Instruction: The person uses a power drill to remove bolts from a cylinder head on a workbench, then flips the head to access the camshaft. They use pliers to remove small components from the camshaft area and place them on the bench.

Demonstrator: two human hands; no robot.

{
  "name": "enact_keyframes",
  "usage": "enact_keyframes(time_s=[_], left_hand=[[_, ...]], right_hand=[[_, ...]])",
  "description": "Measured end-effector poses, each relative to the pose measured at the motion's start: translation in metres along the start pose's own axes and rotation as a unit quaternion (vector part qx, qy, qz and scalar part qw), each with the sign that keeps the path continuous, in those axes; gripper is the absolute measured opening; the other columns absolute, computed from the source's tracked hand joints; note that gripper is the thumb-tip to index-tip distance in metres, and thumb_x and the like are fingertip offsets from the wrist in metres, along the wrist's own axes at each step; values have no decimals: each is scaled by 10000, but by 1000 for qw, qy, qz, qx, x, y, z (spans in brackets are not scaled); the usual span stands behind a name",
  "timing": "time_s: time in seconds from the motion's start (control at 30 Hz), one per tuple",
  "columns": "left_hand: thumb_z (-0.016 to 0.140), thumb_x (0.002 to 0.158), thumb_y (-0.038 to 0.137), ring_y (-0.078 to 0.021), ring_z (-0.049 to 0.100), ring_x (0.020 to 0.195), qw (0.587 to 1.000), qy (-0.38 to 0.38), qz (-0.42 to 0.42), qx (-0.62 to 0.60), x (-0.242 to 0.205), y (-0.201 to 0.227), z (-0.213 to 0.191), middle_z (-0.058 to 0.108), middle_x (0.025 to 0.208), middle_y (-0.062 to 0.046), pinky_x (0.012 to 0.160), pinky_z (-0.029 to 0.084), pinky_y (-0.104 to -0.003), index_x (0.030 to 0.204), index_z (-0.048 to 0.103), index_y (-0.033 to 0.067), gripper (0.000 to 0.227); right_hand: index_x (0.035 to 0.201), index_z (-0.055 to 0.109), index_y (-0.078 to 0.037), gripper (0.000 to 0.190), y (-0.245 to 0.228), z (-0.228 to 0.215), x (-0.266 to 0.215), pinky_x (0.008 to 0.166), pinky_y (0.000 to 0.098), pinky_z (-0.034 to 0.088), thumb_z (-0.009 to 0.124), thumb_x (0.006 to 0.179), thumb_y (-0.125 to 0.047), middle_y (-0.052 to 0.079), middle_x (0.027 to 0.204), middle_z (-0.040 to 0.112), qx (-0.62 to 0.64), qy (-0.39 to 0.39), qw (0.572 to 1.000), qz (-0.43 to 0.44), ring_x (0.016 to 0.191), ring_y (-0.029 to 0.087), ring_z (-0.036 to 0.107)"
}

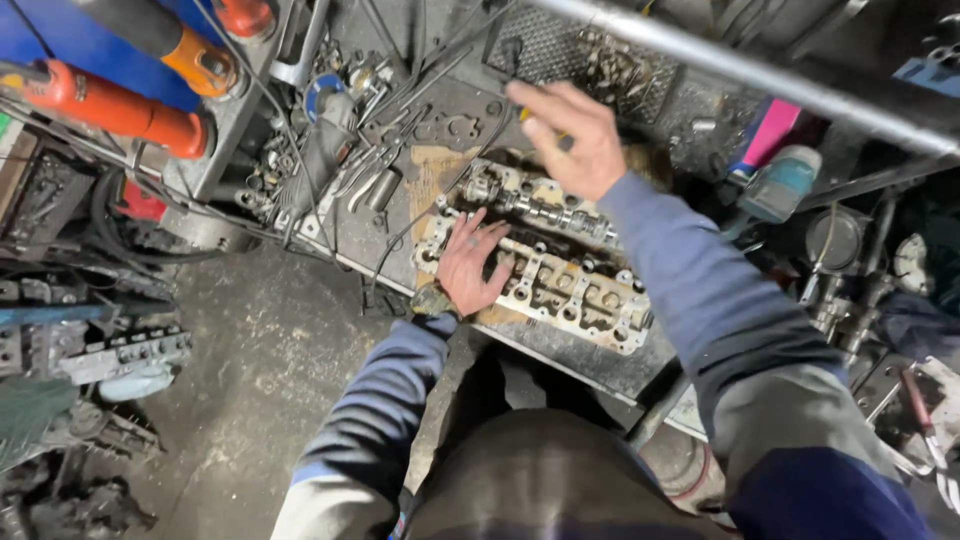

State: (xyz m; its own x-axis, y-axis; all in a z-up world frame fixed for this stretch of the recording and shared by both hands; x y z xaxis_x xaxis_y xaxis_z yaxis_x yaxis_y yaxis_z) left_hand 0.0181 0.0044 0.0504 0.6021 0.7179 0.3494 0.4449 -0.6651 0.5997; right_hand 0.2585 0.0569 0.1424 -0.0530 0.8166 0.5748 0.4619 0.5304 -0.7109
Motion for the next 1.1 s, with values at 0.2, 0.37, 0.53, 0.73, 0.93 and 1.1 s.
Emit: enact_keyframes(time_s=[0.2, 0.37, 0.53, 0.73, 0.93, 1.1], left_hand=[[467, 805, 128, -365, 475, 1512, 995, -70, -17, -71, -2, -14, 0, 747, 1342, -125, 1361, 151, -554, 1405, 622, 71, 623], [476, 777, 63, -347, 477, 1519, 980, -99, -6, -171, 1, -28, 0, 759, 1287, -100, 1362, 124, -546, 1397, 651, 83, 644], [467, 832, 64, -335, 463, 1527, 974, -119, 5, -190, 12, -39, -39, 696, 1427, -143, 1340, 236, -493, 1398, 646, 58, 593], [499, 850, 21, -344, 478, 1506, 988, -42, 71, -132, 13, -69, -48, 709, 1378, -117, 1336, 237, -542, 1355, 665, 43, 532], [447, 841, 2, -349, 486, 1511, 970, 19, -81, -230, 8, -89, -30, 687, 1434, -120, 1272, 366, -433, 1393, 643, 49, 588], [610, 992, 105, -344, 500, 1491, 983, -29, 24, -178, 13, -73, -45, 780, 1264, -59, 1257, 402, -466, 1228, 750, 78, 275]], right_hand=[[1572, 479, 22, 509, -77, -36, -23, 1020, 461, 660, 589, 1098, -128, 267, 1294, 678, 270, 88, 947, 150, 1074, 357, 737], [1565, 526, -50, 486, -85, -34, -58, 1040, 502, 673, 602, 1086, -85, 226, 1289, 694, 418, 151, 868, 222, 1073, 328, 744], [1577, 506, -35, 478, -94, -13, -74, 1022, 478, 670, 540, 1100, -61, 236, 1297, 691, 395, 200, 867, 228, 1072, 380, 750], [1532, 506, -15, 518, -97, 15, -79, 1063, 456, 640, 630, 1040, -120, 197, 1257, 688, 370, 232, 856, 277, 1090, 356, 749], [1556, 529, -43, 487, -105, 30, -75, 1009, 361, 640, 611, 1081, -113, 192, 1299, 711, 352, 234, 868, 260, 1111, 332, 754], [1554, 478, -15, 589, -98, 50, -47, 1038, 464, 664, 685, 1030, -183, 217, 1288, 687, 371, 220, 868, 248, 1106, 373, 747]])
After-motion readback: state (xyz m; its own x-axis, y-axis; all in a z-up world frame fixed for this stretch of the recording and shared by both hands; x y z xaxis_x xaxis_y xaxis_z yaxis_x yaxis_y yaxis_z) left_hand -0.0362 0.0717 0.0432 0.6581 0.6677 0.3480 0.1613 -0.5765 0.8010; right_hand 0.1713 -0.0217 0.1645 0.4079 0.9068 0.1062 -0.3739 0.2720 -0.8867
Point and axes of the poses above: each hand's wrist, its own x-axis towards the middle knuckle, its own z-axis out of the palm, y = z × x, the point moved 2 cm from there along x, towards the middle knuckle
